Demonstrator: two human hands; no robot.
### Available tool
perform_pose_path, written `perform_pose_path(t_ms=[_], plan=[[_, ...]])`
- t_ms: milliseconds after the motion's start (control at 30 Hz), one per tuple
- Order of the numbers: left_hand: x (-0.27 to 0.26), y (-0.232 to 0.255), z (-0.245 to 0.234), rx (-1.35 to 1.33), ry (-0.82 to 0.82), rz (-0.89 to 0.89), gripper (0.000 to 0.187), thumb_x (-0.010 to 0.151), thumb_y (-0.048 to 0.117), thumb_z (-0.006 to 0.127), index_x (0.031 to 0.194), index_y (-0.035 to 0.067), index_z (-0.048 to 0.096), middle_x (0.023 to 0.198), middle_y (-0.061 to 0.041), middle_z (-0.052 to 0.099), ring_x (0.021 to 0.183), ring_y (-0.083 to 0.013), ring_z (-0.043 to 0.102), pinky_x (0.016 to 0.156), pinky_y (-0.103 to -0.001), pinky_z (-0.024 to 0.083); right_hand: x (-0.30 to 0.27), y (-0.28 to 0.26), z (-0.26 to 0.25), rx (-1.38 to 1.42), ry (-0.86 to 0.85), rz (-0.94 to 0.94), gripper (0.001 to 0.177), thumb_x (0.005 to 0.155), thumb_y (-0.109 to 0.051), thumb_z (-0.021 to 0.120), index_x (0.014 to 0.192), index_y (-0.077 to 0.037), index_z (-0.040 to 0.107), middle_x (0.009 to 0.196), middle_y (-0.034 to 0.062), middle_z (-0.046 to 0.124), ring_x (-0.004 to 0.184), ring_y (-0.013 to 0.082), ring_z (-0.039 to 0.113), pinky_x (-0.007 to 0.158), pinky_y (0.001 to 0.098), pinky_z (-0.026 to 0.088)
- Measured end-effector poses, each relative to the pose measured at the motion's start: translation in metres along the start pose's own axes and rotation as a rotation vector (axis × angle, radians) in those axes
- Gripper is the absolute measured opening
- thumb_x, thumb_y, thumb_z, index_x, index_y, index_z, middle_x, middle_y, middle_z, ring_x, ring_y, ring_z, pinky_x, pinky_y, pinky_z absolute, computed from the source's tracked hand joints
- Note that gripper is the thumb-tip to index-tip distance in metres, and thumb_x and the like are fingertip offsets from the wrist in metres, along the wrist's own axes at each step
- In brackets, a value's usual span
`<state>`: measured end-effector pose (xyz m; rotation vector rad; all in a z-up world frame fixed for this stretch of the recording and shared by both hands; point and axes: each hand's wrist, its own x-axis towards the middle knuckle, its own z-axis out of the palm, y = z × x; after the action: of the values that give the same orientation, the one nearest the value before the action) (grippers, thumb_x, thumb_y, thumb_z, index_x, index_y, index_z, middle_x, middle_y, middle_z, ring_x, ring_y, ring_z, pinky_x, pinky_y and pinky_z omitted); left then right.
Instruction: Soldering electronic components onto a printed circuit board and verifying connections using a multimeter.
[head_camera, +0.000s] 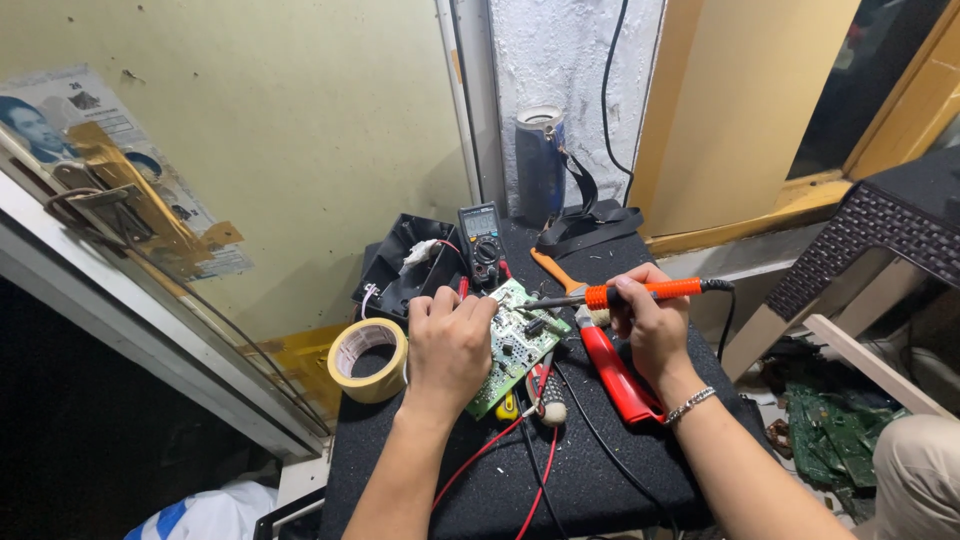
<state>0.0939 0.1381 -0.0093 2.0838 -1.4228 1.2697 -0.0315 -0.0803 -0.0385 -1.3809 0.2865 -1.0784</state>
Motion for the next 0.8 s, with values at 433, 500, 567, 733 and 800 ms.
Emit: perform_pose_path(t_ms=[433,500,567,733,800], plan=[[-0.0008,-0.0002,0.0012,-0.002,-0.008,-0.012,0.014,0.086,0.008,0.061,0.089,0.021,0.066,0.068,0.003,0.058,0.077,-0.0208,0.058,0.073,-0.038,0.042,0.0002,0.0039,0.0005,0.014,0.002,0.009,0.022,0.091,-0.016,0.064,0.086,0.005,0.067,0.040,0.0142,0.046,0.035,0.0180,0.047,0.038,0.0272,0.035],[-0.0007,0.0001,0.0010,-0.003,-0.011,-0.014,0.014,0.086,0.008,0.061,0.089,0.021,0.066,0.068,0.003,0.059,0.076,-0.0206,0.058,0.072,-0.038,0.042,0.0001,0.0026,-0.0005,0.002,0.000,0.013,0.022,0.092,-0.017,0.064,0.086,0.005,0.067,0.040,0.0143,0.046,0.036,0.0181,0.048,0.038,0.0273,0.036],[-0.0001,0.0004,0.0001,-0.004,-0.014,-0.016,0.014,0.086,0.009,0.062,0.089,0.022,0.067,0.068,0.003,0.059,0.076,-0.0204,0.059,0.072,-0.038,0.043,0.0001,0.0025,-0.0009,-0.009,-0.003,0.016,0.023,0.092,-0.017,0.064,0.085,0.004,0.068,0.040,0.0144,0.047,0.036,0.0181,0.048,0.038,0.0275,0.036],[-0.0005,-0.0006,0.0016,-0.018,0.059,-0.048,0.014,0.085,0.010,0.063,0.088,0.022,0.067,0.067,0.006,0.059,0.074,-0.0183,0.058,0.074,-0.036,0.042,-0.0008,0.0001,0.0020,-0.002,0.028,0.031,0.022,0.091,-0.016,0.064,0.086,0.005,0.068,0.041,0.0139,0.046,0.035,0.0178,0.049,0.038,0.0269,0.036],[0.0069,-0.0025,-0.0037,-0.015,0.119,-0.059,0.013,0.086,0.012,0.065,0.089,0.024,0.068,0.068,0.006,0.059,0.074,-0.0174,0.058,0.074,-0.035,0.042,-0.0001,0.0018,0.0012,-0.003,0.041,0.033,0.023,0.091,-0.018,0.064,0.085,0.004,0.068,0.041,0.0138,0.046,0.036,0.0178,0.049,0.038,0.0269,0.036]])
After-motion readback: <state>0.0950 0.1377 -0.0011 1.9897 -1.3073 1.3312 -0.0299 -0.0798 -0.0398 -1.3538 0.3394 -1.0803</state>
